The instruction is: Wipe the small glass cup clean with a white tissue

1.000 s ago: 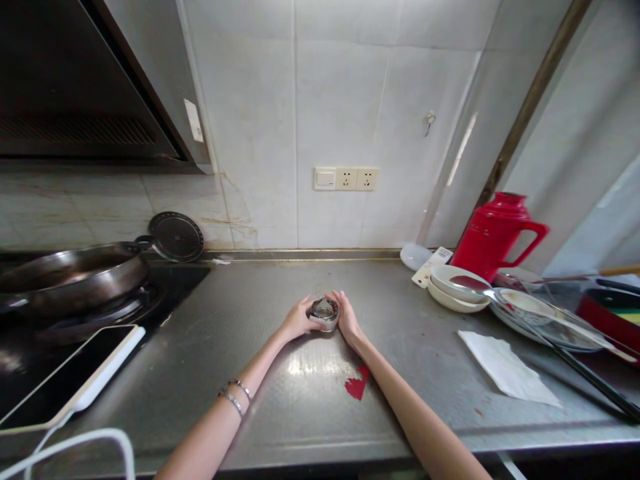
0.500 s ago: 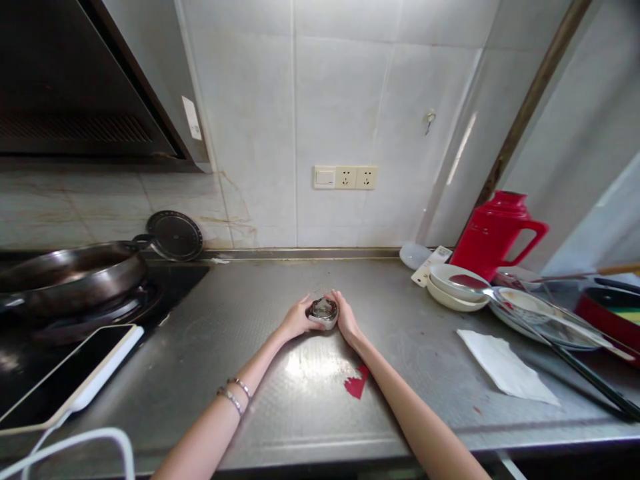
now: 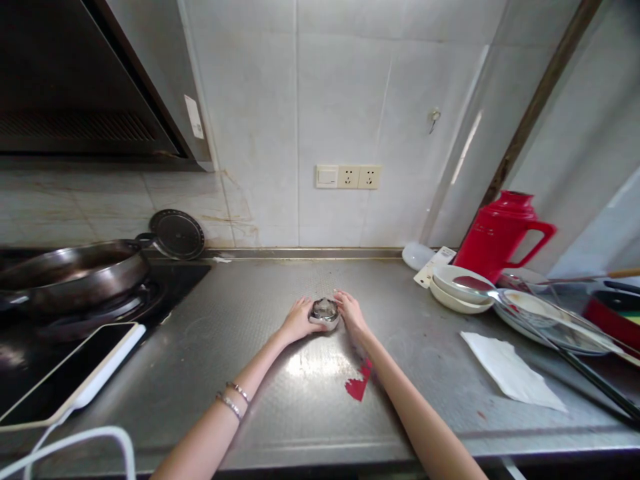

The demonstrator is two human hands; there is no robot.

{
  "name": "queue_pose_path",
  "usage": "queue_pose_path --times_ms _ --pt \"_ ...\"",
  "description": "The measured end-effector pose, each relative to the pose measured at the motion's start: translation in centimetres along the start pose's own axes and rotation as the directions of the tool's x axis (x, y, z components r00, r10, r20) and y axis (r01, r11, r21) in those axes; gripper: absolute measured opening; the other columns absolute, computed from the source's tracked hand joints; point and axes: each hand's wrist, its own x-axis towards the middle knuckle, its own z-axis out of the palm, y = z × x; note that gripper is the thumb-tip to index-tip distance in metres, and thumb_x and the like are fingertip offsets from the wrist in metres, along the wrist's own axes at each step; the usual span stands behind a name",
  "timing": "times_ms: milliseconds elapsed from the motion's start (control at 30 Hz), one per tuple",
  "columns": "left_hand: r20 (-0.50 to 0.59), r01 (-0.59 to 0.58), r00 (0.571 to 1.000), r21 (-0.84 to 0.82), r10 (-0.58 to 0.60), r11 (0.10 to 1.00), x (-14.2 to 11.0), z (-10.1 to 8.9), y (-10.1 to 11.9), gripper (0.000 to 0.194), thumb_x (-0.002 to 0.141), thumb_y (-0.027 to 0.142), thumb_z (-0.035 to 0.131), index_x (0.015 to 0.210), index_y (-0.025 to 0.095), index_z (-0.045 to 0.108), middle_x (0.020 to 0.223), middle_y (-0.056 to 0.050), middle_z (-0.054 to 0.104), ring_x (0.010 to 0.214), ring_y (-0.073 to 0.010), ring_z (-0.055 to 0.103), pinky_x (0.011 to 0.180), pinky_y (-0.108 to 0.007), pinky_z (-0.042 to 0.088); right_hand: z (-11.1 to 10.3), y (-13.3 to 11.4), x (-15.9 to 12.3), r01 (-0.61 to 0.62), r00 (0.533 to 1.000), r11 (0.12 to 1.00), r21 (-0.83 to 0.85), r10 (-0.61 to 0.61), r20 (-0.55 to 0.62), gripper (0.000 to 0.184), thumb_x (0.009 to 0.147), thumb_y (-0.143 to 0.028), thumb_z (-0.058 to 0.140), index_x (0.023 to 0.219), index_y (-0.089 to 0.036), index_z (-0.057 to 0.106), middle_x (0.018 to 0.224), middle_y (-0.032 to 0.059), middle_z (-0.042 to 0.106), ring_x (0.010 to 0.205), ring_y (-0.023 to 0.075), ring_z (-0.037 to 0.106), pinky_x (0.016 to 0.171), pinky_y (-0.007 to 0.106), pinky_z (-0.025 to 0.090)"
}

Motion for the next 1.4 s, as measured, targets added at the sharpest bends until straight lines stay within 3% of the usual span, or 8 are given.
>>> queue_pose_path --times_ms 200,300,433,633,867,1067,1267,1400 --pt "0.036 0.034 0.999 0.054 -0.036 0.998 -0.5 -0.5 0.0 0.091 0.056 0.062 0.072 0.131 0.018 0.045 0.138 -0.015 0.046 0.133 -0.0361 0.032 0.109 -0.045 0.025 -5.5 -2.4 -0.5 -0.072 0.996 0.995 -0.066 0.076 0.049 0.026 0.067 -0.025 0.062 0.088 -0.012 0.071 0.091 0.0103 0.07 0.081 0.0198 0.064 0.059 0.023 0.049" --pt "0.05 0.102 0.993 0.062 -0.105 0.993 -0.5 -0.5 -0.1 0.107 0.054 0.064 0.072 0.139 0.013 0.033 0.146 -0.02 0.033 0.138 -0.0375 0.022 0.111 -0.046 0.021 -7.1 -3.0 -1.2 -0.073 0.962 0.986 -0.149 0.109 0.251 0.03 0.065 -0.024 0.066 0.093 -0.015 0.072 0.095 0.009 0.071 0.074 0.017 0.063 0.052 0.021 0.046" --pt "0.071 0.129 0.988 0.067 -0.134 0.989 -0.7 -0.6 0.2 0.11 0.056 0.063 0.071 0.142 0.011 0.026 0.149 -0.021 0.026 0.14 -0.0354 0.016 0.113 -0.044 0.019 -6.5 -2.7 -1.5 0.004 0.92 0.956 -0.292 0.111 0.377 0.03 0.064 -0.027 0.07 0.09 -0.013 0.071 0.081 0.0067 0.071 0.055 0.0115 0.058 0.046 0.02 0.04" --pt "0.054 0.111 0.992 0.069 -0.115 0.991 -1.2 -1.2 1.1 0.109 0.058 0.061 0.07 0.143 0.011 0.024 0.151 -0.02 0.023 0.141 -0.0344 0.012 0.113 -0.044 0.017 -5.5 -2.5 -1.4 0.186 0.937 0.882 -0.432 -0.027 0.348 0.02 0.067 -0.032 0.068 0.07 -0.013 0.071 0.063 0.0031 0.067 0.056 0.0127 0.056 0.053 0.022 0.04" --pt "0.053 0.082 0.995 0.039 -0.084 0.996 -1.4 -1.2 1.3 0.103 0.063 0.06 0.068 0.143 0.013 0.024 0.151 -0.019 0.021 0.141 -0.035 0.009 0.113 -0.046 0.014 -5.7 -2.9 -1.8 0.19 0.926 0.892 -0.409 -0.025 0.376 0.021 0.067 -0.033 0.067 0.075 -0.014 0.073 0.065 0.0031 0.068 0.058 0.014 0.057 0.053 0.022 0.04" --pt "0.065 0.074 0.995 0.093 -0.08 0.993 -1.3 -2.2 1.0 0.123 0.047 0.06 0.078 0.144 0.012 0.018 0.151 -0.021 0.019 0.141 -0.0377 0.004 0.113 -0.048 0.016 -5.5 -2.4 -1.6 0.236 0.933 0.84 -0.488 -0.055 0.356 0.024 0.066 -0.032 0.067 0.08 -0.013 0.072 0.062 0.0018 0.067 0.056 0.0131 0.056 0.052 0.021 0.037" --pt "-0.023 -0.004 1.0 0.106 0.006 0.994 -1.3 -3.6 0.8 0.091 0.053 0.053 0.078 0.128 0.015 0.042 0.136 -0.018 0.041 0.134 -0.0351 0.03 0.107 -0.043 0.029 -5.3 -2.3 -1.6 0.236 0.923 0.863 -0.446 -0.056 0.381 0.023 0.067 -0.035 0.066 0.071 -0.013 0.072 0.06 0.0014 0.066 0.056 0.0128 0.056 0.053 0.021 0.038" --pt "-0.045 0.014 0.999 0.139 -0.008 0.99 -1.4 -4.4 1.4 0.044 0.066 0.052 0.069 0.091 0.017 0.062 0.095 -0.008 0.062 0.089 -0.0232 0.059 0.079 -0.032 0.045 -5.3 -2.6 -1.7 0.213 0.934 0.848 -0.485 -0.031 0.355 0.024 0.064 -0.034 0.068 0.073 -0.012 0.072 0.058 0.0015 0.065 0.054 0.0123 0.054 0.05 0.021 0.036"
